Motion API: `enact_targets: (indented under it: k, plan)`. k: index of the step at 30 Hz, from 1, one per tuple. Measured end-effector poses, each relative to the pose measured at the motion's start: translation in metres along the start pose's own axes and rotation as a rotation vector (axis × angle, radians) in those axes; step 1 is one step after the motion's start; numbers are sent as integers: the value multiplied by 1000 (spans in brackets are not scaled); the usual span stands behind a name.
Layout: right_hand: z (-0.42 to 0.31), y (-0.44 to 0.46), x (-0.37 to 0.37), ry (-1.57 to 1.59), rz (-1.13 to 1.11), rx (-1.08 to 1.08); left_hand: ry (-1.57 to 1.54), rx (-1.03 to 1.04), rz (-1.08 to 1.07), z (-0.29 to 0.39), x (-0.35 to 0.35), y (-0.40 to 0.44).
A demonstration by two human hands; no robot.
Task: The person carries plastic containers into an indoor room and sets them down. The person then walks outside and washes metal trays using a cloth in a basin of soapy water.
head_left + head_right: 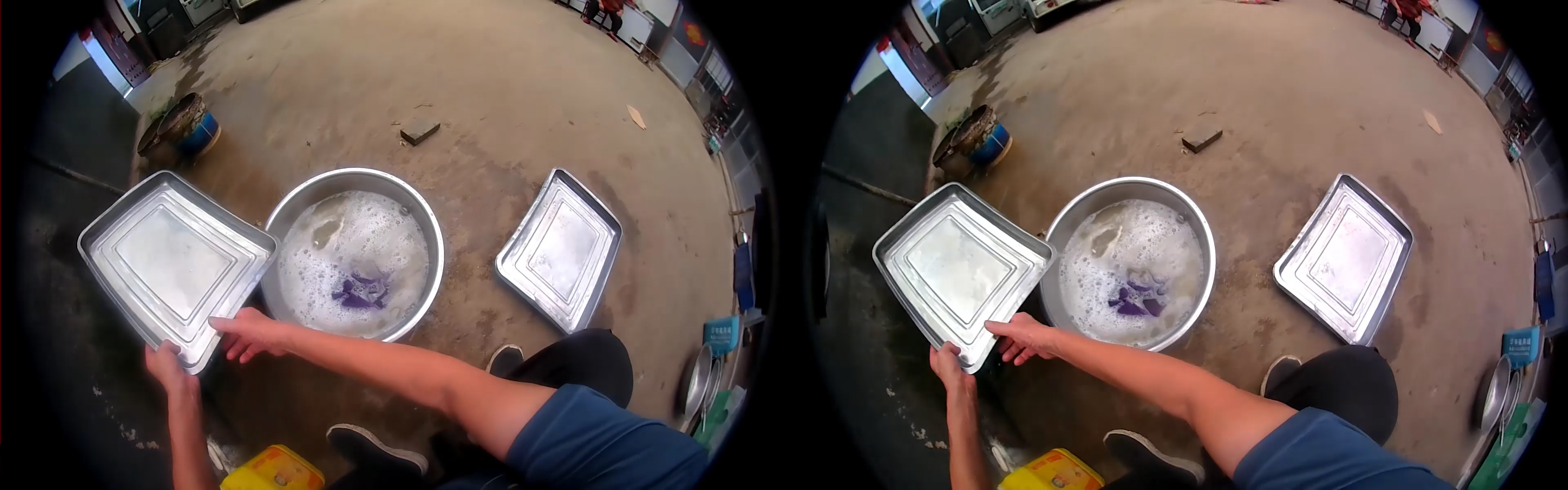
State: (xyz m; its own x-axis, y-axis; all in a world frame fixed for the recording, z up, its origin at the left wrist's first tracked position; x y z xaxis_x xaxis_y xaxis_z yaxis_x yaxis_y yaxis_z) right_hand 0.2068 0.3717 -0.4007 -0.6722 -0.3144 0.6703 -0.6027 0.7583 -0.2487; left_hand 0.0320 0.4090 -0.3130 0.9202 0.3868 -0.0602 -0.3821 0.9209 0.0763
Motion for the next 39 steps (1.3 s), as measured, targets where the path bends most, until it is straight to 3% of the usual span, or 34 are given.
enact_targets:
  k: [3,5,7,11,13,15,20,27,33,39]
  plan:
    - [-17,-10,-23,211,316,-95,-83,-12,-101,5,53,-13]
    - [-31,-13,-43,334,412,-169,-128,47,-102,6,83,-18]
    - [-51,-15,-71,418,506,-248,-191,111,-269,14,123,-18]
    - [-118,-56,-131,439,649,-349,-204,-19,-499,18,188,-36]
    - [-148,-79,-170,468,705,-340,-150,32,-596,18,202,-48]
    - [-176,-116,-208,437,804,-366,-84,-47,-673,1,205,-56]
    - [-207,-222,-315,229,1153,-380,18,-66,-616,-33,180,-54]
    - [-162,-343,-432,170,1400,-313,163,-106,-529,-61,144,-43]
    - [-95,-349,-490,343,1333,-321,263,-137,-531,-83,139,-49]
    - [-48,-369,-511,396,1538,-351,301,-129,-570,-98,142,-48]
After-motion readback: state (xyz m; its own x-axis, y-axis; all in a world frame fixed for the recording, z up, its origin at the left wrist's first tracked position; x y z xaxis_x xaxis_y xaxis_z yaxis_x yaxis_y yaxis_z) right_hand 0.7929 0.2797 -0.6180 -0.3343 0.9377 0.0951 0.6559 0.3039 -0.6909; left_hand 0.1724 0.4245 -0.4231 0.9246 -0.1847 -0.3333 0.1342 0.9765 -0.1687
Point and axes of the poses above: each hand's wrist, its own y-axis towards the middle knuckle, its own x-axis out of the palm, z = x × y, the point moved 8 cm from there along y, towards the middle knuckle, and after that the axes turned 5 degrees about x, right-handed, at the moved point
